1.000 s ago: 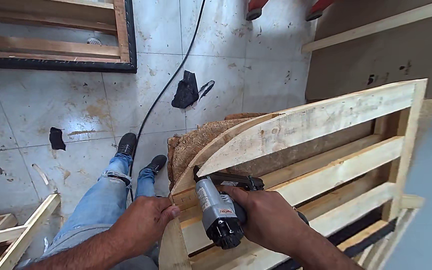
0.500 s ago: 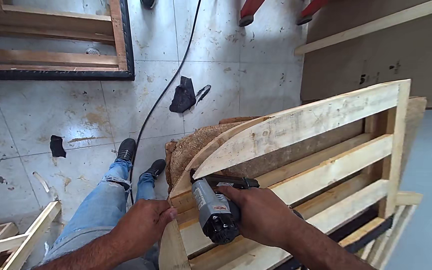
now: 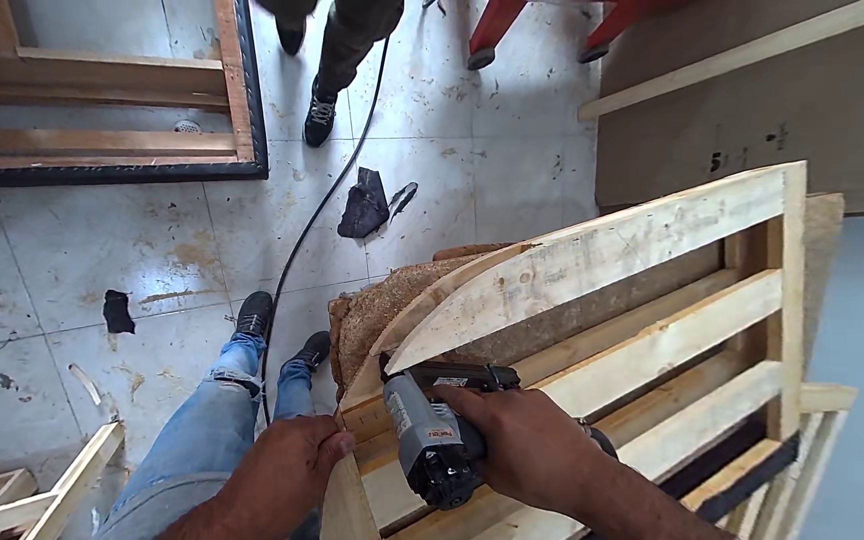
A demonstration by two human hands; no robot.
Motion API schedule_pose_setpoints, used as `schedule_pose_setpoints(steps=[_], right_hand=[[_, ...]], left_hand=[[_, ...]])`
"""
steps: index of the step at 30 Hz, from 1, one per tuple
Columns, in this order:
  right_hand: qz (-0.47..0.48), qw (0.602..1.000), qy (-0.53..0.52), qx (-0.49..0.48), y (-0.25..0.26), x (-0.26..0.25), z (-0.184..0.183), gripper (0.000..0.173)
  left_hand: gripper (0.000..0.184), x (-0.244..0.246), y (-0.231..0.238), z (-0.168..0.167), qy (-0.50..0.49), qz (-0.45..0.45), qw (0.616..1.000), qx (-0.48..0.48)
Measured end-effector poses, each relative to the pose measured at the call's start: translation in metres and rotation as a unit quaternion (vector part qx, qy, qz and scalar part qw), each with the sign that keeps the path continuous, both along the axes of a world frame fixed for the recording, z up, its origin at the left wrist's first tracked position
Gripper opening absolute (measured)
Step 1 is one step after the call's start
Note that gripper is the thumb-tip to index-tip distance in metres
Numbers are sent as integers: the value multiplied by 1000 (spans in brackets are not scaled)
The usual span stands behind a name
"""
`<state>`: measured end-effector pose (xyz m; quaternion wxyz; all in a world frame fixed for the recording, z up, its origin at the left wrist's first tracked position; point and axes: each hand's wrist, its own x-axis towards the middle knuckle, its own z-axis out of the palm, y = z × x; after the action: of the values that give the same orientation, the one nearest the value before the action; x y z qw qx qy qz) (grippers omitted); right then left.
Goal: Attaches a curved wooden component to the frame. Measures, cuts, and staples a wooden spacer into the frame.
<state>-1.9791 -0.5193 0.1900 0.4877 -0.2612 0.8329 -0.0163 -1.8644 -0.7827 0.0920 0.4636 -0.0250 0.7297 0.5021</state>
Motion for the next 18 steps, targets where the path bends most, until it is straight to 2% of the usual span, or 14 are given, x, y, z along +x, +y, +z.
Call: schedule_pose_setpoints(steps=[6,13,18], right_hand=[[35,994,72,-70,17,11,-7,60],[20,996,81,-28,12,16,-5,64],[9,1000,24,6,5,7,3,59]], left_hand=[[50,5,1,-3,20,6,1000,0],[52,11,1,-3,19,17,1000,-3],[51,15,0,-2,28,22,999,1]])
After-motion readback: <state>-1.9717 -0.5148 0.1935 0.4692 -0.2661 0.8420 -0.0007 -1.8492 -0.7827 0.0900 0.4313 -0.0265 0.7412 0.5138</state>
